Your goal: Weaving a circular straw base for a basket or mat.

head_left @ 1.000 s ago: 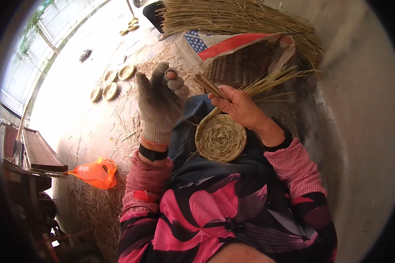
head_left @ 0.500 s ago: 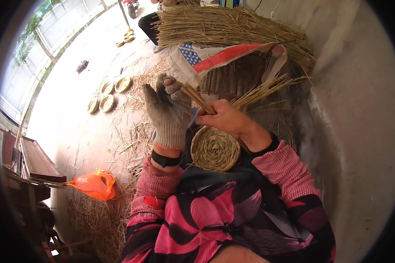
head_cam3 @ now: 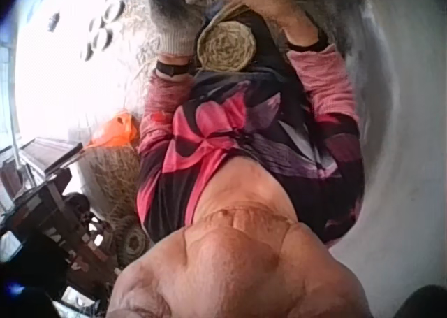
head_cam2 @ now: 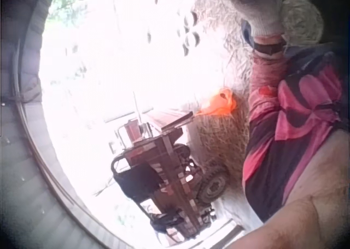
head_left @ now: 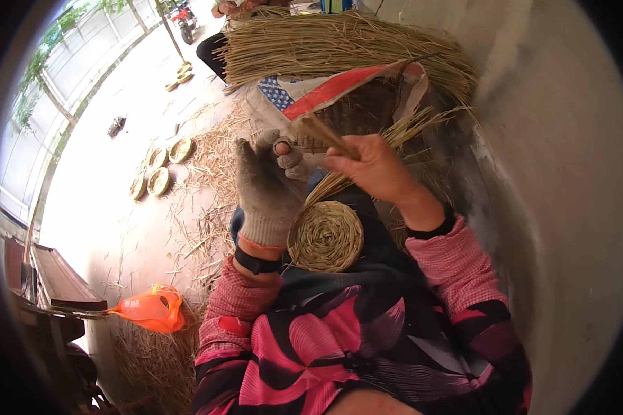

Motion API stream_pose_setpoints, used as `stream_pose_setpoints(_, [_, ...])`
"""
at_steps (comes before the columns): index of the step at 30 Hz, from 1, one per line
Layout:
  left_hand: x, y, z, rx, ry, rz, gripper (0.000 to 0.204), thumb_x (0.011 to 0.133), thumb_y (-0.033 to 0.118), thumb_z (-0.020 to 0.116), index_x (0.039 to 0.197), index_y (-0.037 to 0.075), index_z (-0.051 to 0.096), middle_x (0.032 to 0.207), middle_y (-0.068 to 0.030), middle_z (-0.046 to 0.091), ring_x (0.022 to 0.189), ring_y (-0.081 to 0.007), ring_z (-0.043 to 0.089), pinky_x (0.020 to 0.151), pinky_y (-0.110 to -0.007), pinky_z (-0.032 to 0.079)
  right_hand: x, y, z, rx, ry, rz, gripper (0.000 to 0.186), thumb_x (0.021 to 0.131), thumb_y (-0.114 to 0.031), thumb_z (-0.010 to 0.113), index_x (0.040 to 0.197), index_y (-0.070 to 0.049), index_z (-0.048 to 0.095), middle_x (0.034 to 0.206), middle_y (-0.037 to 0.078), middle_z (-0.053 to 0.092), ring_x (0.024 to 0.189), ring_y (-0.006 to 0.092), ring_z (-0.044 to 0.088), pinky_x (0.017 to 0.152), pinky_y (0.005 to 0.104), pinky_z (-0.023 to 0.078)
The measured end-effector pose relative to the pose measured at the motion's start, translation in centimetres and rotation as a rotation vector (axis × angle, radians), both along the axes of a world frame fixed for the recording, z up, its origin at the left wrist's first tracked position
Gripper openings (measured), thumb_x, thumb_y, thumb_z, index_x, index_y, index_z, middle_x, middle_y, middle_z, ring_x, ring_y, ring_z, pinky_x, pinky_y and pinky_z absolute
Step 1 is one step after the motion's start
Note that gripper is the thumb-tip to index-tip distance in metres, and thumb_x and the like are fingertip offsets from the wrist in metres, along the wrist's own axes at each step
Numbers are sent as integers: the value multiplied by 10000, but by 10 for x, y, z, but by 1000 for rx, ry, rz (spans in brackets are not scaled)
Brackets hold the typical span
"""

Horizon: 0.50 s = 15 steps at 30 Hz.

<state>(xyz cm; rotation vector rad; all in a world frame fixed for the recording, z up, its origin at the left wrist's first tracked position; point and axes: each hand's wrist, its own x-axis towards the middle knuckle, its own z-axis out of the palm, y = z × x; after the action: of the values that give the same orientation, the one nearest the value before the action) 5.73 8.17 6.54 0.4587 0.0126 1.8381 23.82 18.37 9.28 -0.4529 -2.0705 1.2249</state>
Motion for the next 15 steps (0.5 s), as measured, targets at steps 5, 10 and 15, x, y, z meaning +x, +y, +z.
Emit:
stream_pose_setpoints(5, [-42, -26, 18, -258, 646, 503, 351, 1077, 354, 527, 1144, 29, 639, 995, -74, 674, 794, -147, 595, 696, -275, 516, 105, 41, 26, 693, -521, -649, 220, 899, -254, 770, 943, -45, 717, 792, 165, 701, 725, 344, 708, 628, 444, 536])
stream_pose_setpoints(10, [-26, -50, 22, -319, 1548, 876, 318, 1029, 185, 590, 1312, 42, 612, 1151, -96, 687, 933, -189, 662, 806, -302, 543, 109, 5, -9, 684, -679, -377, 369, 932, -440, 701, 1007, -98, 585, 771, 185, 695, 748, 411, 696, 633, 508, 542])
stream_pose_setpoints(15, [25, -54, 19, 191, 2425, 925, 416, 837, 138, 756, 1230, 87, 633, 1129, -103, 668, 1013, -291, 661, 901, -409, 513, 58, -27, -45, 442, -425, 58, 328, 982, -396, 671, 1035, -77, 617, 796, 187, 673, 749, 423, 662, 623, 473, 500])
